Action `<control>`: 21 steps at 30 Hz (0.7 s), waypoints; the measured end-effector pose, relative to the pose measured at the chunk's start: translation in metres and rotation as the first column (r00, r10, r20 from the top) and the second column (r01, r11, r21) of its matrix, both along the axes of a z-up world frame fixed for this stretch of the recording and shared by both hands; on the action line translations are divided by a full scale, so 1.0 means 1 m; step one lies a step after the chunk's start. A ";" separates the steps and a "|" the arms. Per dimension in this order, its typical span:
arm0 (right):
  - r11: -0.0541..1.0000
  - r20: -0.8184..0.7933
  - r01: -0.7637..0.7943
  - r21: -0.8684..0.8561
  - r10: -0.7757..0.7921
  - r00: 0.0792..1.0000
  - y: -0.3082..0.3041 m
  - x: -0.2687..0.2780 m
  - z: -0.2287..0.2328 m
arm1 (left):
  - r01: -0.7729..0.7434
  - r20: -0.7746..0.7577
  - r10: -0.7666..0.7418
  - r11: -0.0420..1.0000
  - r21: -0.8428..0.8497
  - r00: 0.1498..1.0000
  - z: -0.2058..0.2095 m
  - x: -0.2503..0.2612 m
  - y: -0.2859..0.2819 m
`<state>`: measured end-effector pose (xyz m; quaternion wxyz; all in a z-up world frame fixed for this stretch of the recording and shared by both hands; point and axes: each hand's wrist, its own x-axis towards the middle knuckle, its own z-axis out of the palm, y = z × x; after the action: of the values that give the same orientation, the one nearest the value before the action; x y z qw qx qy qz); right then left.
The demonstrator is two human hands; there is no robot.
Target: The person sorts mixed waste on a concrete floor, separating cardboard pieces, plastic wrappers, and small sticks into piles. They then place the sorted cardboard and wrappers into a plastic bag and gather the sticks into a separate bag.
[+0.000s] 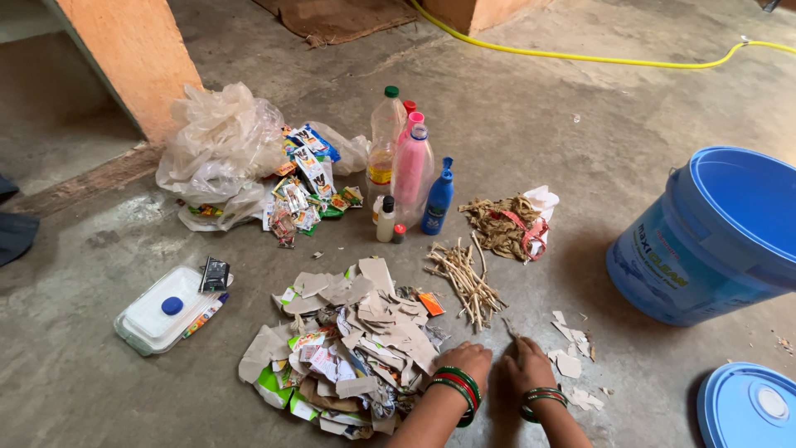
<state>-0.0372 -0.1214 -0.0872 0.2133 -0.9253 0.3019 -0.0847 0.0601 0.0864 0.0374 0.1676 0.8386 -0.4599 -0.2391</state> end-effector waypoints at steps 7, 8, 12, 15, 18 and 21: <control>0.995 0.152 -0.085 -0.053 0.093 0.984 0.018 0.056 0.043 | -0.151 -0.026 0.149 0.978 -0.144 0.989 0.022 0.011 0.016; 0.995 0.135 -0.094 -0.046 0.099 0.986 0.023 0.071 0.048 | -0.181 -0.040 0.177 0.973 -0.144 0.983 0.023 0.012 0.018; 0.991 0.035 -0.131 -0.034 0.132 0.991 0.034 0.112 0.057 | -0.186 -0.051 0.182 0.978 -0.097 0.982 0.026 0.014 0.022; 0.988 0.016 -0.144 -0.059 0.145 0.989 0.037 0.110 0.051 | -0.181 -0.052 0.176 0.979 -0.095 0.983 0.023 0.014 0.023; 0.990 -0.045 -0.084 -0.111 0.079 0.996 0.026 0.078 0.041 | -0.159 -0.059 0.154 0.982 -0.102 0.986 0.014 0.010 0.015; 0.978 -0.175 -0.019 -0.209 -0.018 0.984 0.000 0.032 0.036 | -0.124 -0.011 0.124 0.981 -0.148 0.992 0.000 0.000 0.002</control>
<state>-0.0048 -0.1214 -0.0511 0.0868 -0.9466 0.3086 -0.0340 0.0605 0.0885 0.0378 0.2446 0.8505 -0.4232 -0.1942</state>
